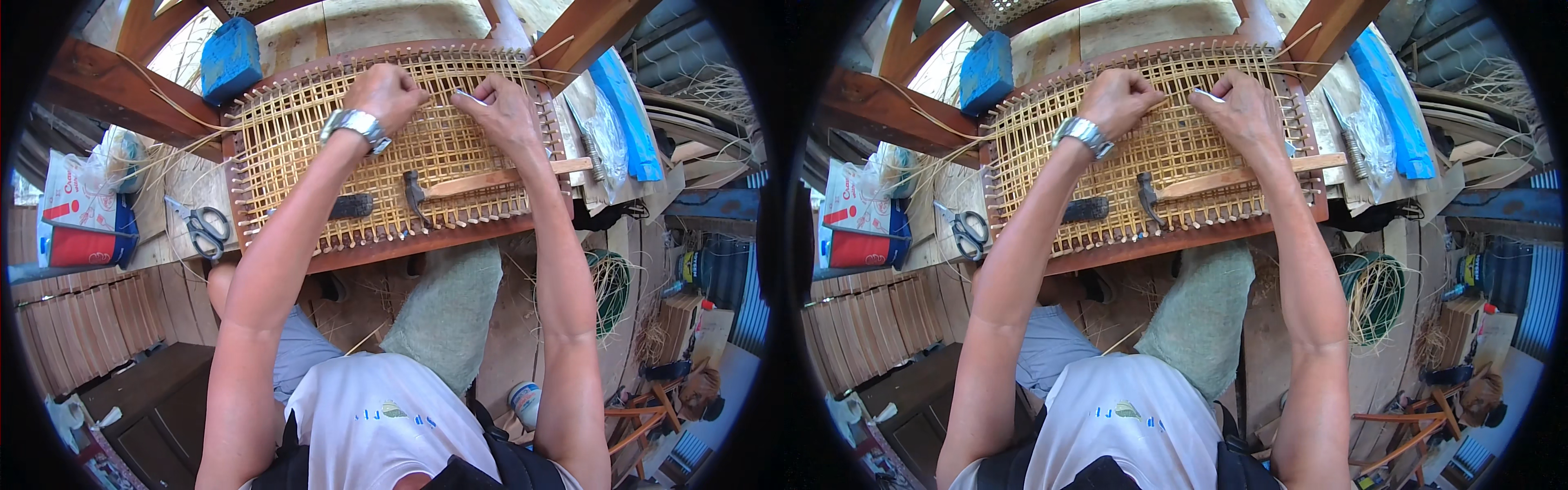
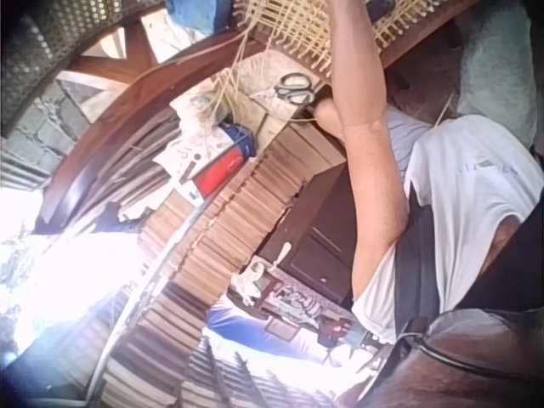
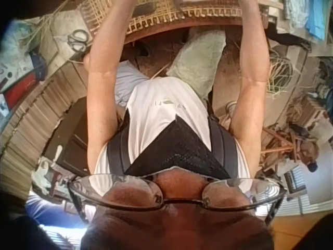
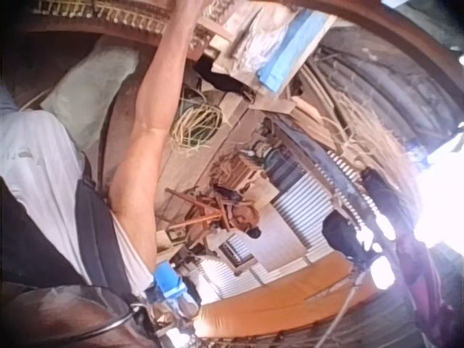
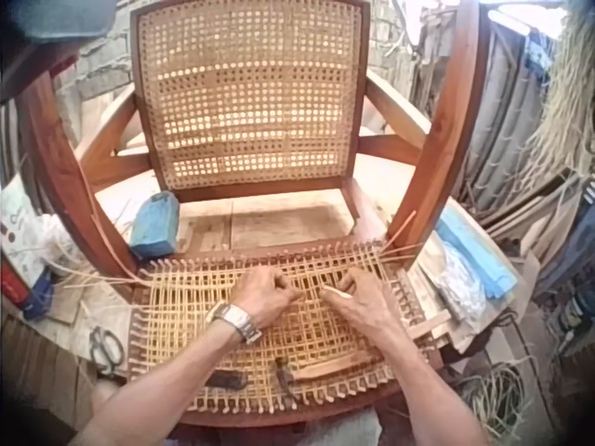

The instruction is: Weaving a chair seat using natural fiber strands and securing them to the frame.

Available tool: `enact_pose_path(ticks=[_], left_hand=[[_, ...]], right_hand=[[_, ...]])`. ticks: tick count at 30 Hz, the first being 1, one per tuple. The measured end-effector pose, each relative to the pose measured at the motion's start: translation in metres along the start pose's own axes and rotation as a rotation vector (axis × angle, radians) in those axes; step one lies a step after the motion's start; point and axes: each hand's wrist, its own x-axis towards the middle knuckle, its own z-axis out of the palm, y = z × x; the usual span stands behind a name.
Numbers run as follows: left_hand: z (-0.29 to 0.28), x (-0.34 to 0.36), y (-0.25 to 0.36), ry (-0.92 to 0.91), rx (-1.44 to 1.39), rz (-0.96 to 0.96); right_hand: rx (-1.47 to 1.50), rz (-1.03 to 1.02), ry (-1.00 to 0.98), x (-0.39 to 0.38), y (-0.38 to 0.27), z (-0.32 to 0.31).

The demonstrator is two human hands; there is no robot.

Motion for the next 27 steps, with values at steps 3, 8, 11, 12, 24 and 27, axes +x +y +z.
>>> enact_pose_path(ticks=[3, 8, 11, 12, 24, 27], left_hand=[[0.011, 0.009, 0.005, 0.117, 0.157, 0.092], [-0.009, 0.001, -0.007, -0.042, -0.013, -0.026], [-0.012, 0.001, -0.017, -0.070, -0.098, 0.014], [-0.011, -0.001, -0.017, -0.038, -0.164, 0.023], [0.000, 0.002, -0.006, 0.017, -0.027, 0.001], [0.008, 0.005, 0.007, 0.026, 0.220, -0.024]], right_hand=[[-0.057, -0.055, -0.018, 0.003, 0.005, -0.006], [-0.429, -0.179, 0.087, 0.000, -0.012, -0.008], [-0.499, -0.180, 0.049, -0.001, -0.021, -0.012], [-0.476, -0.220, 0.060, 0.001, -0.016, -0.011], [-0.048, 0.075, 0.003, 0.009, 0.018, -0.002], [0.069, 0.043, -0.016, 0.004, 0.013, -0.006]])
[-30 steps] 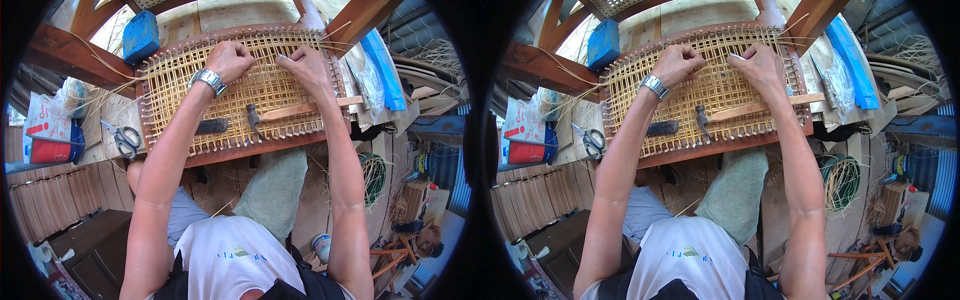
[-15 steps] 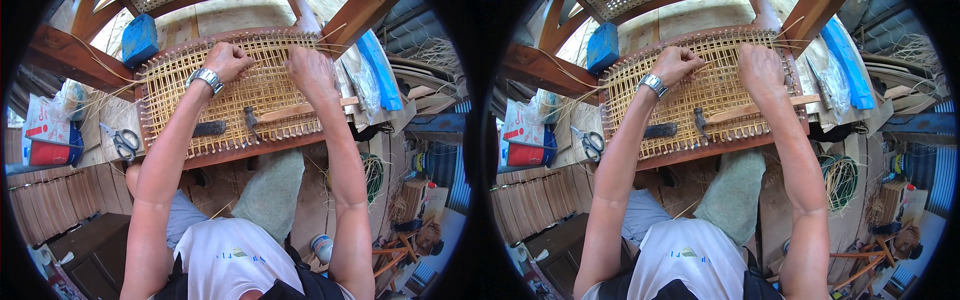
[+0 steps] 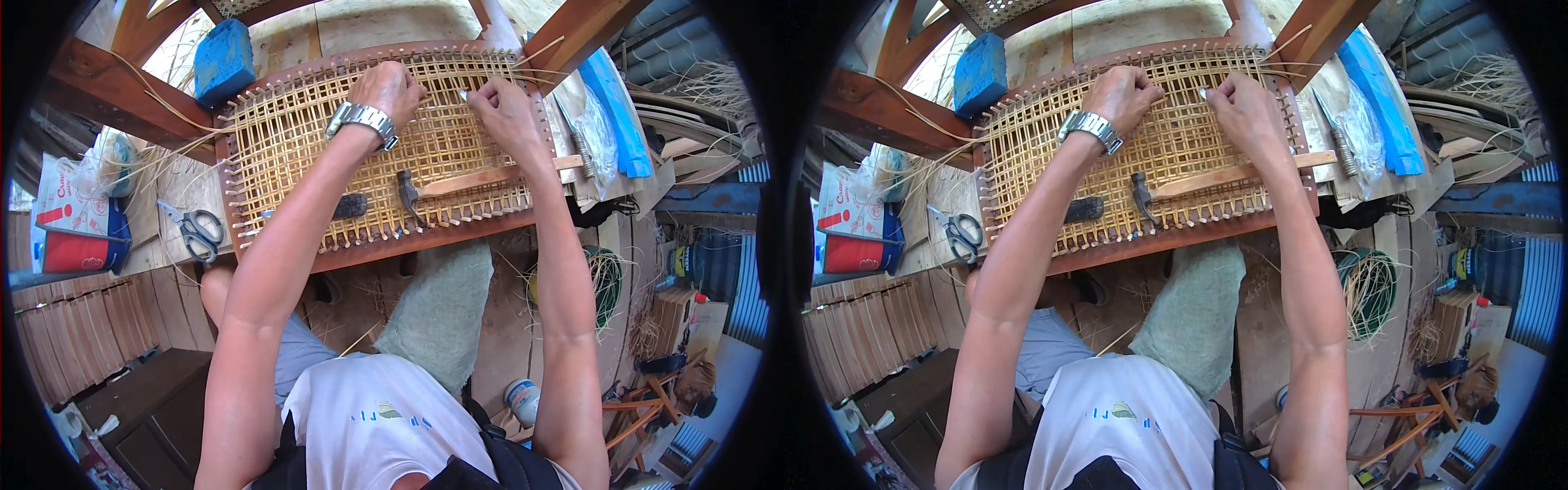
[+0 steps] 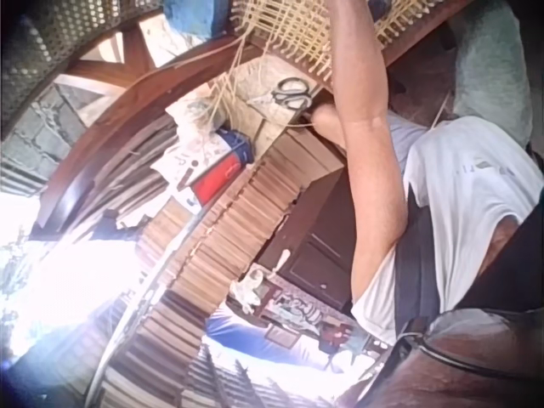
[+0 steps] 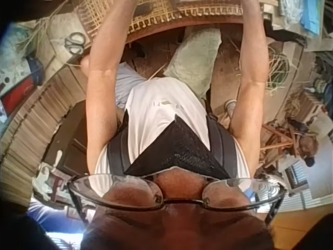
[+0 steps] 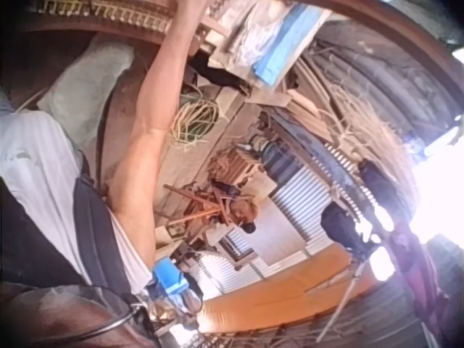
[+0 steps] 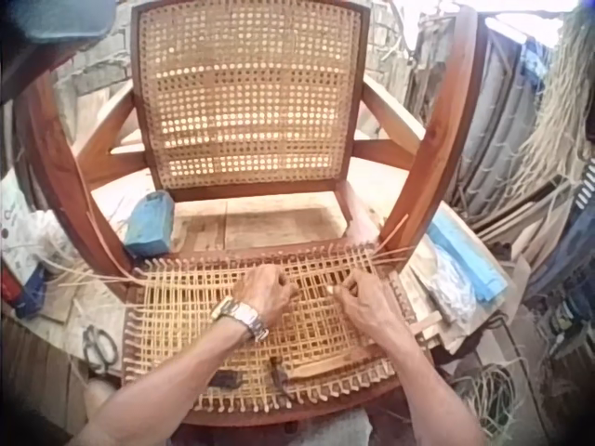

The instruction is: Weaving a chair seat using natural fiber strands and securing them to the frame.

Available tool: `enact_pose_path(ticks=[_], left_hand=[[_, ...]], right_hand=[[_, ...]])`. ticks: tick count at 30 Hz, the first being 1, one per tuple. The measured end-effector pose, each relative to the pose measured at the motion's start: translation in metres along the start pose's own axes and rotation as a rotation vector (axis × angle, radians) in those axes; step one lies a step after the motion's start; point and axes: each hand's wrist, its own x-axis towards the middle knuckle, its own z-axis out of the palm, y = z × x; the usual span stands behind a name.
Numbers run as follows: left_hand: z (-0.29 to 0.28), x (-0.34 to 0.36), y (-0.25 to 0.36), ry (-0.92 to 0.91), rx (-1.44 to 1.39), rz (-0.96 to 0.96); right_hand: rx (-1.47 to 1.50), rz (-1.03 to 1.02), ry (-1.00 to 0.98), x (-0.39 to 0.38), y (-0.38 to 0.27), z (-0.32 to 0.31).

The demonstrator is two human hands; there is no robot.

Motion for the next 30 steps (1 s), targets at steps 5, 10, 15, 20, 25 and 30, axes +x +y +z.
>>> enact_pose_path(ticks=[5, 10, 15, 20, 25, 30], left_hand=[[0.000, -0.017, -0.006, 0.247, -0.546, -0.022], [-0.013, -0.019, 0.006, 0.157, -0.510, 0.037], [0.001, -0.021, 0.016, 0.292, 0.165, -0.005], [0.015, -0.020, 0.024, 0.377, 0.250, 0.133], [0.038, 0.016, 0.062, 0.230, 0.192, 0.479], [0.019, 0.035, 0.065, -0.030, -0.645, 0.473]], right_hand=[[-0.223, -0.077, 0.102, 0.004, -0.013, 0.013], [-0.044, 0.100, 0.139, 0.001, -0.012, 0.008], [-0.146, -0.016, 0.180, 0.005, -0.008, 0.003], [-0.243, -0.001, 0.251, 0.018, 0.079, -0.084], [-0.024, -0.046, 0.280, 0.003, 0.057, -0.118], [0.054, -0.019, 0.291, -0.002, 0.042, -0.112]])
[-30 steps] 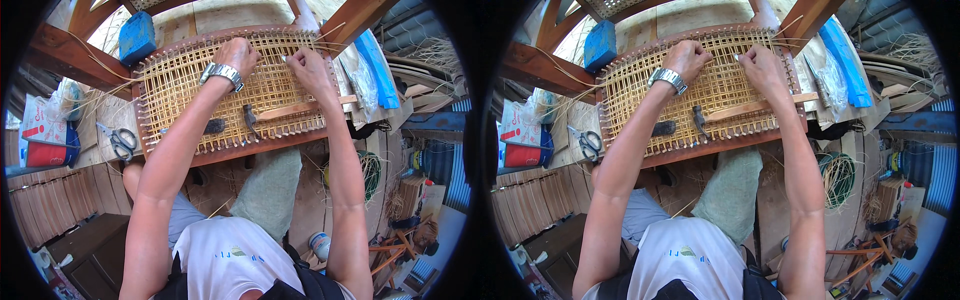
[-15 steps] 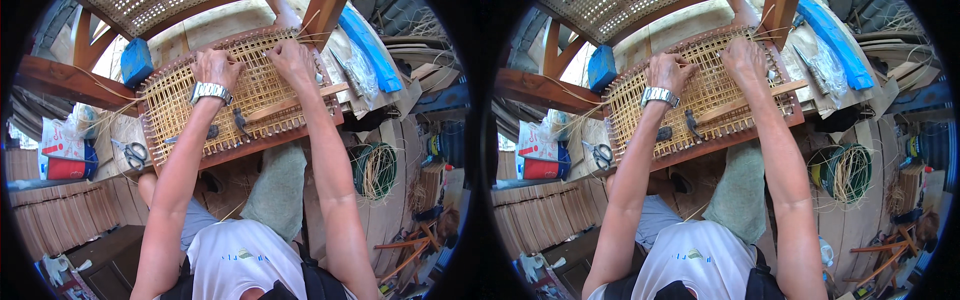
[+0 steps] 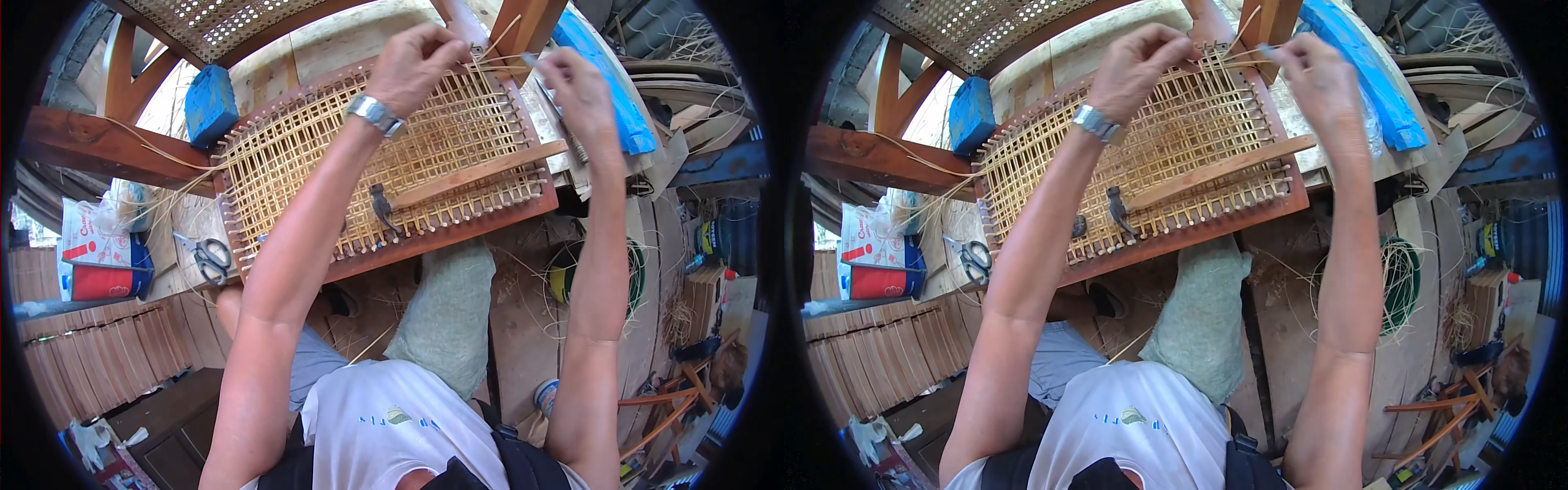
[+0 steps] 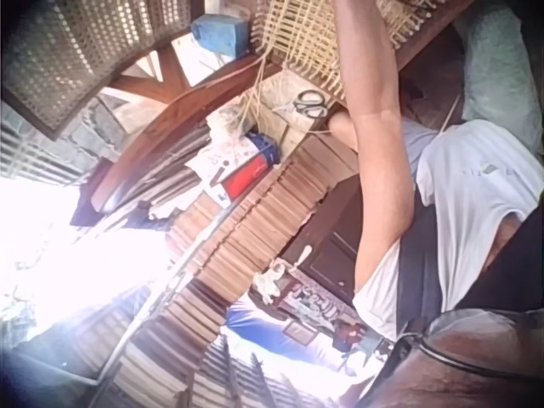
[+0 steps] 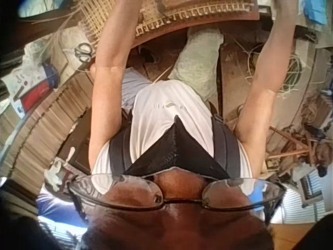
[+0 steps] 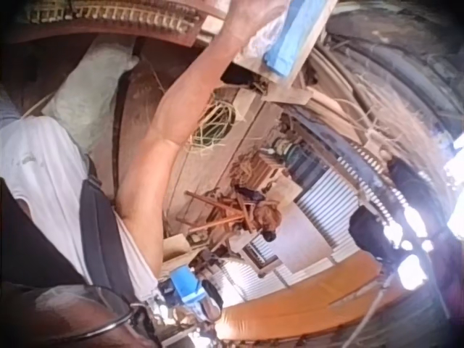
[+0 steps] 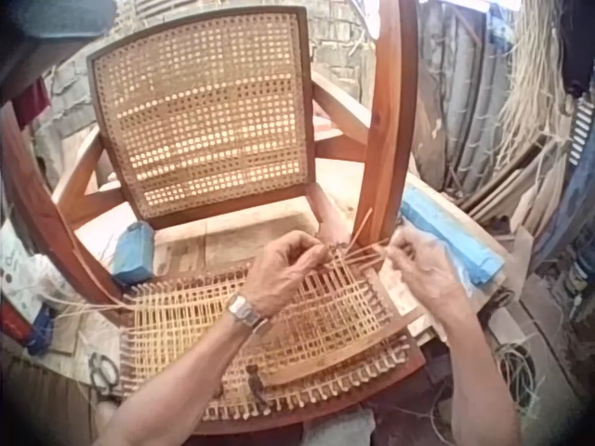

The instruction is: Weaving a chair seat using natural fiber strands and securing them to the frame.

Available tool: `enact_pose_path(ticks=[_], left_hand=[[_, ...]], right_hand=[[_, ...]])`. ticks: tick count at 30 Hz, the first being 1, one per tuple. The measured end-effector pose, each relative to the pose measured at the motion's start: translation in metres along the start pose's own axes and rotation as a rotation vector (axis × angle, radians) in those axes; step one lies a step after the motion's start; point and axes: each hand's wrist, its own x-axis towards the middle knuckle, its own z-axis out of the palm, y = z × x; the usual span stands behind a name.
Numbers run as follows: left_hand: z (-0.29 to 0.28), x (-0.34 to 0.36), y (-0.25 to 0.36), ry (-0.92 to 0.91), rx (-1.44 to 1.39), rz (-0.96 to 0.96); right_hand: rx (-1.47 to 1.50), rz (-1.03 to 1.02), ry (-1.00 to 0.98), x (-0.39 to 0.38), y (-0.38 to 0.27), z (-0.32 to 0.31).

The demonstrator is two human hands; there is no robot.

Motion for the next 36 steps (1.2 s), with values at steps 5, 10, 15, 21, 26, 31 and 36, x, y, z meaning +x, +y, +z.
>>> enact_pose_path(ticks=[5, 10, 15, 21, 26, 31, 36], left_hand=[[-0.001, -0.008, -0.029, -0.013, 0.275, 0.233], [0.002, -0.009, -0.019, -0.063, 0.433, 0.102], [-0.021, -0.016, 0.004, 0.144, -0.429, 0.057], [-0.028, -0.035, -0.024, 0.187, -0.086, -0.277], [-0.026, -0.043, -0.020, 0.229, 0.392, -0.312], [-0.022, -0.042, -0.019, 0.186, 0.340, -0.392], [-0.025, -0.042, -0.016, 0.165, 0.382, -0.418]], right_hand=[[0.098, -0.119, -0.182, -0.009, -0.022, 0.040], [0.255, -0.129, -0.140, -0.006, -0.043, 0.023], [-0.025, -0.082, -0.218, -0.016, -0.026, 0.042], [-0.432, -0.301, -0.167, -0.018, -0.031, 0.097], [-0.336, -0.255, -0.254, -0.021, -0.037, 0.097], [0.052, -0.004, -0.320, -0.019, -0.020, 0.097], [0.118, 0.117, -0.357, -0.016, -0.016, 0.102]])
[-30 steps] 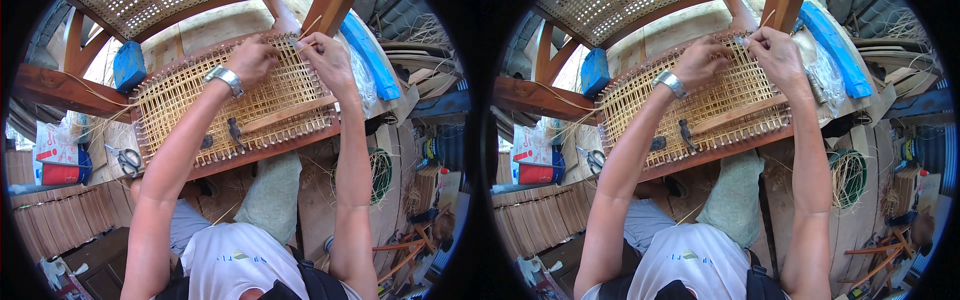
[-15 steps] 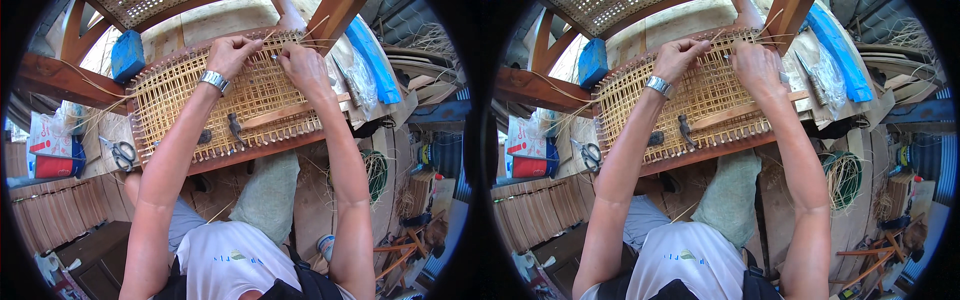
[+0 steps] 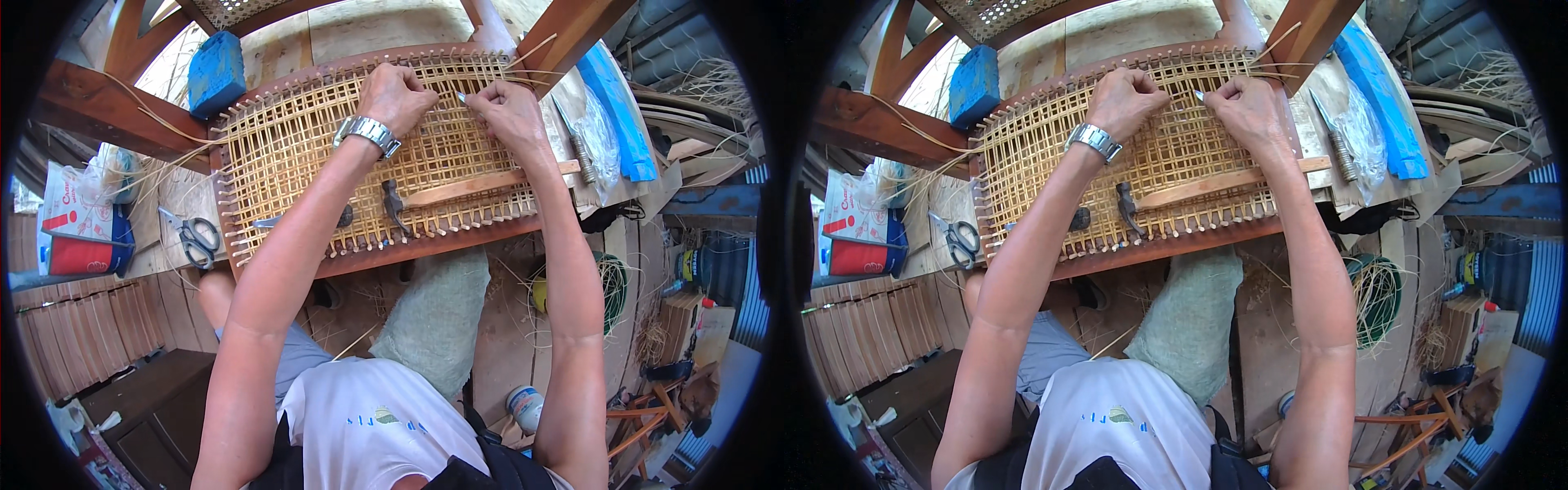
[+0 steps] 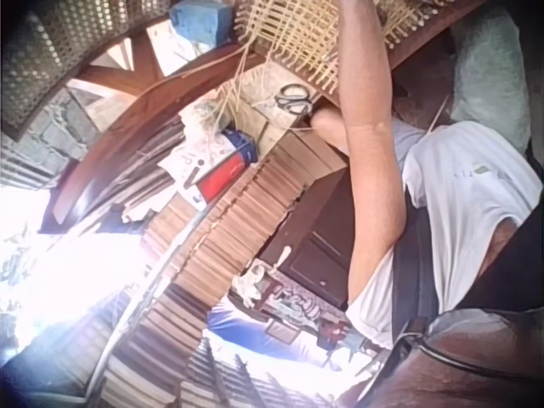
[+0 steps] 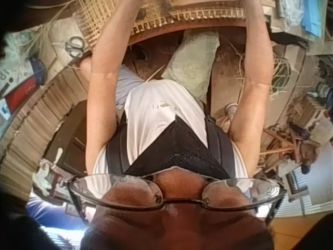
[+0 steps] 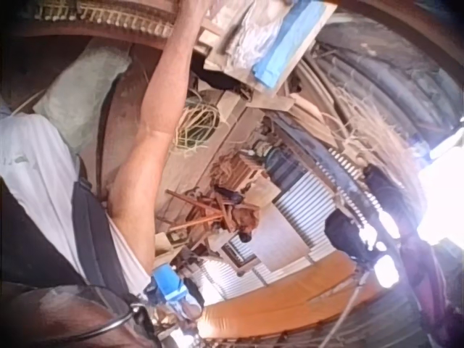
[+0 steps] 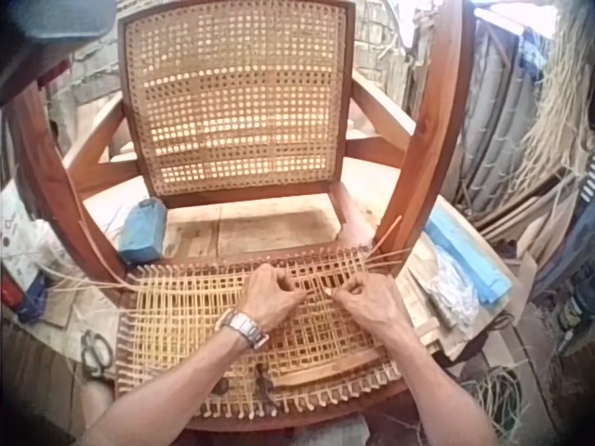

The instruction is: Weaving a chair seat using natural fiber strands and securing them to the frame.

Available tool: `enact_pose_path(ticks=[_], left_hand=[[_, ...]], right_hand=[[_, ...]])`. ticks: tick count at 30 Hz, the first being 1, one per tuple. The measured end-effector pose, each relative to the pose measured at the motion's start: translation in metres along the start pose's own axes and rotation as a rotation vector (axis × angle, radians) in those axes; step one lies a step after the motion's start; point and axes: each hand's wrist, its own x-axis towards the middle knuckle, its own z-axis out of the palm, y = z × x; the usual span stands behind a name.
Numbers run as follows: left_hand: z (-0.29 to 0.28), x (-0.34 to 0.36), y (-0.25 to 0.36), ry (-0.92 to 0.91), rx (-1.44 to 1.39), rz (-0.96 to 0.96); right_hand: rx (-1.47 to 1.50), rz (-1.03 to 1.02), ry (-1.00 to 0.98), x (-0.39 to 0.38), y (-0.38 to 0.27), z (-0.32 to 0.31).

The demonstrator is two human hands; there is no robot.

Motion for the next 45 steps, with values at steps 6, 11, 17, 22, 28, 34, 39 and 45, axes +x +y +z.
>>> enact_pose_path(ticks=[6, 11, 17, 22, 28, 34, 39, 45], left_hand=[[0.017, 0.008, 0.002, 0.016, 0.031, 0.044], [0.018, 0.010, 0.016, 0.078, 0.161, 0.163], [0.011, 0.016, -0.001, -0.001, 0.075, 0.133], [0.006, 0.015, -0.003, -0.052, -0.010, 0.113], [0.021, 0.012, 0.027, 0.002, 0.131, 0.075], [0.009, 0.013, 0.010, -0.064, -0.007, 0.094], [0.006, 0.016, 0.002, -0.105, -0.038, 0.068], [0.025, 0.024, 0.009, -0.017, 0.132, 0.085]], right_hand=[[-0.016, -0.015, 0.014, -0.004, -0.005, 0.001], [-0.524, -0.200, 0.157, -0.011, -0.018, -0.012], [-0.298, -0.149, 0.085, -0.005, -0.006, -0.014], [-0.251, 0.021, 0.076, -0.003, -0.007, -0.009], [-0.347, -0.228, 0.152, -0.004, 0.006, -0.014], [-0.381, -0.153, 0.179, -0.005, 0.003, -0.012], [-0.297, -0.079, 0.183, 0.000, 0.008, -0.011], [-0.229, -0.142, 0.122, -0.005, 0.007, -0.010]])
